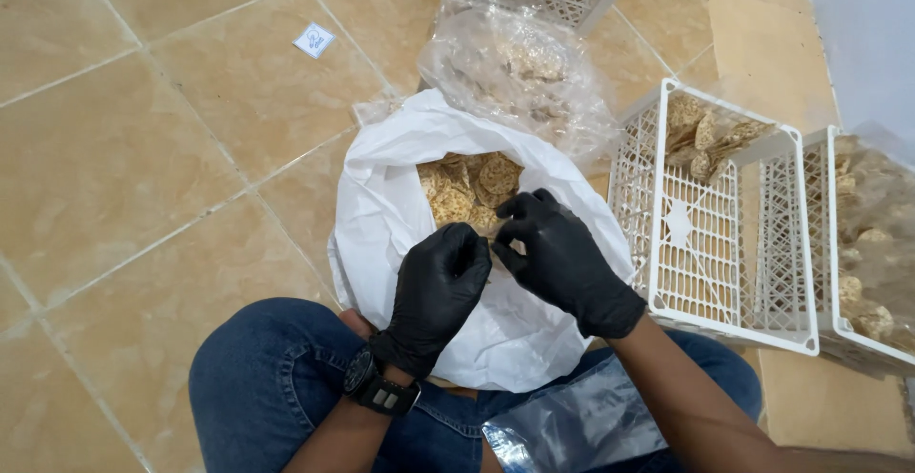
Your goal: Package crackers into small plastic bags and sort them into crates
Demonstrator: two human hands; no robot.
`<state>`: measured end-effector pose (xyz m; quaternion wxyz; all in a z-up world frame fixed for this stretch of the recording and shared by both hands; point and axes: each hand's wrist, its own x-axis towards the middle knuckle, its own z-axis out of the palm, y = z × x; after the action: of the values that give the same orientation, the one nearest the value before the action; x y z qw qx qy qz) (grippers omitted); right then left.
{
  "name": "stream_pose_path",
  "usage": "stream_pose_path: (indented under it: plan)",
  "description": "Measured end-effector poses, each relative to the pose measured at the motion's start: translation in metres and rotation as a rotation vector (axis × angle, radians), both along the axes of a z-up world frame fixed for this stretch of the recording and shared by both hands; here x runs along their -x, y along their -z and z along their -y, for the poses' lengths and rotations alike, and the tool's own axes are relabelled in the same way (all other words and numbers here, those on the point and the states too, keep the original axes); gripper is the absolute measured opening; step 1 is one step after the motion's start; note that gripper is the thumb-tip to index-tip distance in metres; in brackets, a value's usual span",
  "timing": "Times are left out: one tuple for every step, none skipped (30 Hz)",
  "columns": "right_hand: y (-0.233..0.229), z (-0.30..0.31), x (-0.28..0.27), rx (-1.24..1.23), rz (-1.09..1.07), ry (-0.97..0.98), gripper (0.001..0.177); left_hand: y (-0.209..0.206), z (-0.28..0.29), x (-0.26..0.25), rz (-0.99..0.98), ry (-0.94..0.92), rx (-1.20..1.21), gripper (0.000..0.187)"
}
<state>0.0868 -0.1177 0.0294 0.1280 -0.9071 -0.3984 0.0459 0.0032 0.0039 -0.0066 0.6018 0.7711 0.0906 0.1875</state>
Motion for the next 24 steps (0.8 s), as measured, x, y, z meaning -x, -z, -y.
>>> stream_pose_path:
  plan:
    - [-0.008, 0.002, 0.0, 0.002, -0.002, -0.005, 0.006, -0.001, 0.0, 0.001, -0.002, -0.005, 0.002, 0.02]
    - [-0.015, 0.003, 0.0, -0.148, -0.104, 0.031, 0.005, -0.002, 0.0, 0.001, -0.01, -0.031, -0.006, 0.021]
    - [-0.023, 0.005, -0.001, -0.296, -0.208, 0.069, 0.004, -0.003, 0.0, 0.002, -0.019, -0.055, -0.013, 0.022]
    - [-0.018, 0.009, -0.007, -0.293, -0.211, 0.066, 0.004, -0.003, 0.0, 0.002, -0.022, -0.059, -0.011, 0.022]
    - [-0.014, 0.014, -0.014, -0.472, -0.201, 0.167, 0.002, -0.003, 0.0, 0.002, -0.021, -0.06, -0.008, 0.021]
    - [-0.009, 0.019, -0.02, -0.651, -0.188, 0.27, 0.005, -0.003, 0.001, 0.002, -0.02, -0.062, -0.005, 0.02]
    - [0.006, 0.021, -0.028, -0.654, -0.189, 0.272, 0.005, -0.004, 0.0, 0.002, -0.021, -0.059, -0.008, 0.02]
    - [0.022, 0.024, -0.036, -0.597, -0.274, 0.33, 0.011, -0.005, 0.001, 0.002, -0.008, -0.057, -0.015, 0.021]
    - [0.036, 0.028, -0.045, -0.537, -0.357, 0.389, 0.019, -0.006, 0.001, 0.001, 0.007, -0.053, -0.02, 0.022]
    - [0.041, 0.024, -0.042, -0.539, -0.356, 0.392, 0.019, -0.005, 0.002, 0.001, 0.008, -0.049, -0.02, 0.022]
    - [0.046, 0.02, -0.04, -0.421, -0.386, 0.319, 0.02, -0.005, 0.002, 0.001, 0.004, -0.039, -0.002, 0.022]
    - [0.051, 0.016, -0.038, -0.304, -0.414, 0.246, 0.023, -0.004, 0.001, 0.001, 0.001, -0.028, 0.017, 0.022]
    - [0.069, 0.016, -0.046, -0.305, -0.416, 0.245, 0.023, -0.005, 0.002, 0.002, -0.002, -0.029, 0.015, 0.022]
    - [0.087, 0.016, -0.055, -0.252, -0.326, 0.195, 0.027, -0.005, 0.002, 0.002, 0.005, -0.04, -0.011, 0.023]
    - [0.106, 0.015, -0.064, -0.197, -0.236, 0.142, 0.031, -0.006, 0.002, 0.002, 0.012, -0.054, -0.035, 0.024]
    - [0.121, 0.016, -0.075, -0.197, -0.238, 0.137, 0.031, -0.005, 0.002, 0.001, 0.01, -0.059, -0.036, 0.024]
    - [0.137, 0.019, -0.084, -0.076, -0.045, 0.137, 0.035, -0.005, 0.002, 0.001, 0.007, -0.055, -0.015, 0.023]
    - [0.152, 0.022, -0.093, 0.046, 0.148, 0.134, 0.041, -0.006, 0.002, 0.001, 0.004, -0.052, 0.006, 0.023]
    - [0.163, 0.022, -0.101, 0.044, 0.15, 0.139, 0.041, -0.005, 0.003, 0.0, 0.006, -0.048, 0.004, 0.023]
    - [0.174, 0.022, -0.11, 0.152, 0.302, 0.148, 0.046, -0.005, 0.003, -0.002, 0.012, -0.038, 0.019, 0.023]
    - [0.186, 0.021, -0.117, 0.26, 0.452, 0.154, 0.052, -0.005, 0.003, -0.002, 0.016, -0.031, 0.034, 0.023]
    - [0.182, 0.019, -0.115, 0.259, 0.451, 0.156, 0.052, -0.006, 0.003, -0.001, 0.016, -0.029, 0.033, 0.023]
    - [0.178, 0.015, -0.115, 0.193, 0.507, 0.134, 0.055, -0.007, 0.002, -0.002, 0.018, -0.036, 0.02, 0.023]
    - [0.175, 0.01, -0.114, 0.126, 0.561, 0.113, 0.058, -0.008, 0.002, -0.002, 0.02, -0.042, 0.006, 0.023]
